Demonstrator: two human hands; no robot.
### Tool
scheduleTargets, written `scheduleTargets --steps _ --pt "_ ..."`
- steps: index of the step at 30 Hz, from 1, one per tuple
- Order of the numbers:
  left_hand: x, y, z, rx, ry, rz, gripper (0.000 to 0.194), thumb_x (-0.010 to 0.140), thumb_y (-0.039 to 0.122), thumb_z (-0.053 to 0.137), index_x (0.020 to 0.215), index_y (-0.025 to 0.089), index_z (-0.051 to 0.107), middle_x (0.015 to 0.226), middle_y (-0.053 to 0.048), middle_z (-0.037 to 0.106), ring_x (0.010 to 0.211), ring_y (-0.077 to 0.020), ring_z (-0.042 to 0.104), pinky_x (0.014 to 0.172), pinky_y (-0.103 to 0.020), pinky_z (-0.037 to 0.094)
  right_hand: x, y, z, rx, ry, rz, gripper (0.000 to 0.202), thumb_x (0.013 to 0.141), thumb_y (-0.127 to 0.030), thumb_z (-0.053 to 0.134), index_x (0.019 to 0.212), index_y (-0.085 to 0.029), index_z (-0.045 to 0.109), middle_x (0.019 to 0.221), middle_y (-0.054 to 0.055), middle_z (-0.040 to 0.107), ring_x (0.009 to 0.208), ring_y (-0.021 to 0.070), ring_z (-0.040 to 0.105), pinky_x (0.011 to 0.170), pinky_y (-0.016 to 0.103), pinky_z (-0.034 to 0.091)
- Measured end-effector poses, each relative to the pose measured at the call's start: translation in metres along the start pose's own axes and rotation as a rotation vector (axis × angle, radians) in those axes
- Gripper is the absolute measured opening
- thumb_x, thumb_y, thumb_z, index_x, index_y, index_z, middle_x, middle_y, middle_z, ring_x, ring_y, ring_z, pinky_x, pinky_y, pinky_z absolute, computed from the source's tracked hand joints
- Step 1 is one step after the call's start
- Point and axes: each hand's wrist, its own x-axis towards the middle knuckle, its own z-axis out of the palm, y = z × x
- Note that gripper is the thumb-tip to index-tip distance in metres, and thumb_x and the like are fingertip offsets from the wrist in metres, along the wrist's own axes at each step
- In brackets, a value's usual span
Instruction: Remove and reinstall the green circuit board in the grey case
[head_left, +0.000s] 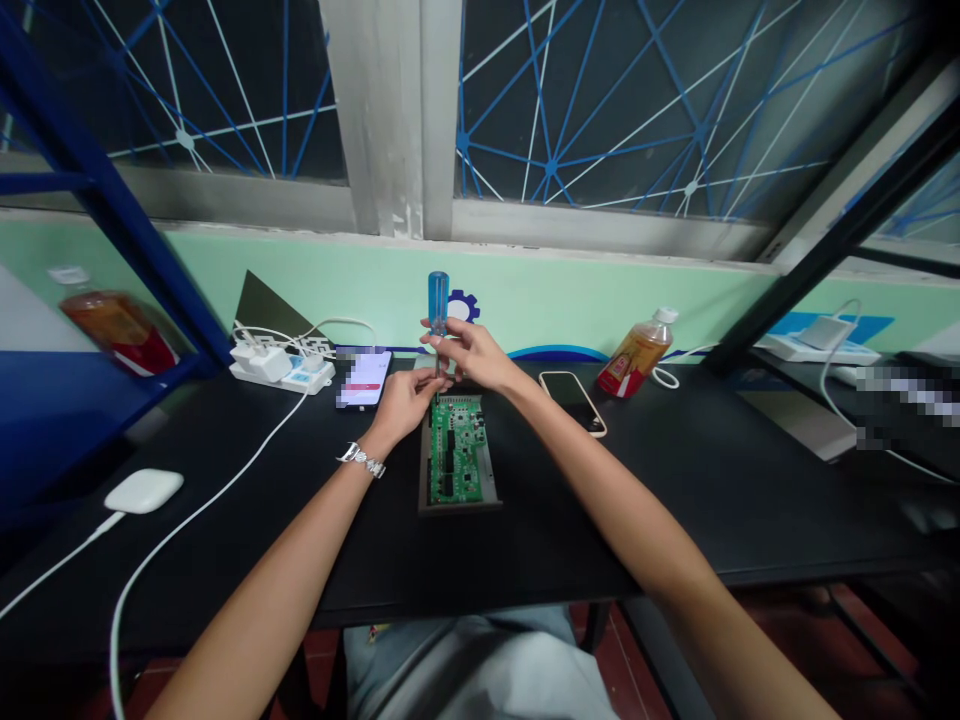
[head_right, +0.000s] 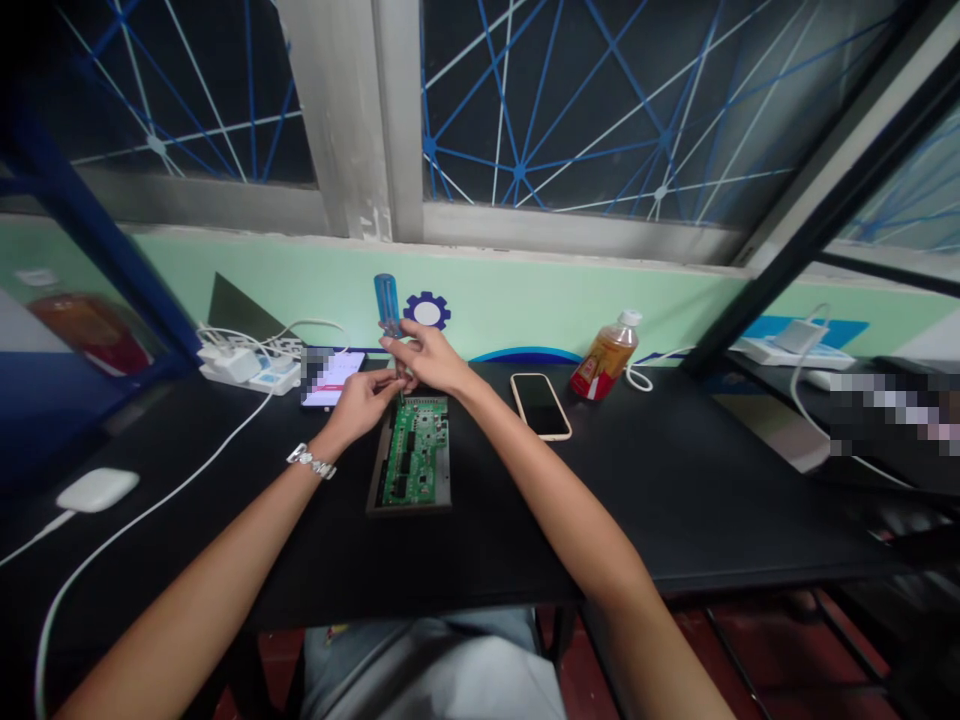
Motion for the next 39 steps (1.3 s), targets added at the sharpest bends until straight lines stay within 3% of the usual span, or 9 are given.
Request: scheduleTargets --steps 4,8,12,16,22,27,34,39 --pt "0.000 -0.002 0.002 0.005 -0.015 -0.006 0.028 0.095 0.039 0.055 0.097 0.017 0.072 0.100 -0.009 0.077 0.097 -0.0267 0.073 0.088 -0.037 0.054 0.000 0.000 -0.006 0.067 -0.034 0.013 0.037 0.090 -0.047 0.063 0.115 -0.022 0.066 0.081 0.003 0.066 0.066 0.0146 0.058 0.048 0.025 0.048" --pt "-0.004 -0.005 0.012 0.066 0.039 0.028 0.024 0.098 0.036 0.050 0.099 0.018 0.066 0.096 -0.008 0.076 0.094 -0.0245 0.072 0.086 -0.035 0.053 0.003 0.009 -0.003 0.156 0.030 0.039 0.032 0.084 -0.048 0.071 0.102 -0.023 0.061 0.085 0.003 0.066 0.063 0.0132 0.057 0.051 0.026 0.050" --pt "-0.009 -0.006 0.026 0.122 0.100 0.025 0.028 0.102 0.035 0.041 0.111 0.018 0.062 0.094 -0.007 0.076 0.088 -0.0225 0.071 0.084 -0.034 0.051 0.006 0.013 0.006 0.208 0.149 0.030 0.043 0.077 -0.050 0.077 0.090 -0.026 0.044 0.079 -0.001 0.065 0.052 0.0108 0.055 0.047 0.026 0.048" --pt "-0.010 -0.010 0.034 0.121 0.130 -0.028 0.032 0.103 0.036 0.040 0.120 0.018 0.061 0.095 -0.008 0.077 0.085 -0.0220 0.072 0.081 -0.033 0.051 0.006 0.007 0.012 0.185 0.191 0.051 0.051 0.075 -0.056 0.076 0.094 -0.027 0.039 0.080 0.000 0.069 0.051 0.0116 0.059 0.045 0.026 0.047" --pt "-0.009 -0.011 0.034 0.006 0.134 -0.031 0.037 0.102 0.036 0.042 0.131 0.018 0.058 0.098 -0.008 0.077 0.092 -0.0229 0.074 0.091 -0.036 0.053 -0.001 -0.008 -0.002 0.263 -0.043 0.109 0.043 0.083 -0.050 0.072 0.110 -0.020 0.056 0.096 0.007 0.072 0.068 0.0151 0.068 0.050 0.026 0.054" --pt "-0.011 -0.006 0.035 0.017 0.113 -0.052 0.041 0.101 0.037 0.045 0.136 0.018 0.055 0.105 -0.010 0.078 0.100 -0.0251 0.073 0.095 -0.037 0.052 -0.002 -0.005 -0.015 0.292 -0.142 0.067 0.037 0.083 -0.043 0.072 0.107 -0.017 0.061 0.102 0.010 0.071 0.074 0.0167 0.071 0.055 0.028 0.057" --pt "-0.014 -0.008 0.046 0.072 0.126 -0.034 0.035 0.103 0.032 0.040 0.130 0.019 0.058 0.099 -0.008 0.078 0.095 -0.0229 0.073 0.091 -0.034 0.052 -0.001 -0.002 -0.004 0.113 0.029 0.025 0.044 0.077 -0.054 0.075 0.085 -0.024 0.044 0.088 0.003 0.071 0.056 0.0133 0.065 0.048 0.028 0.051" --pt "-0.015 -0.006 0.045 0.223 0.125 -0.064 0.033 0.103 0.030 0.038 0.127 0.020 0.058 0.096 -0.008 0.078 0.090 -0.0250 0.073 0.082 -0.035 0.052 -0.004 0.001 0.002 -0.020 0.180 -0.030 0.037 0.082 -0.051 0.071 0.087 -0.025 0.046 0.084 0.002 0.067 0.056 0.0144 0.062 0.048 0.029 0.047"
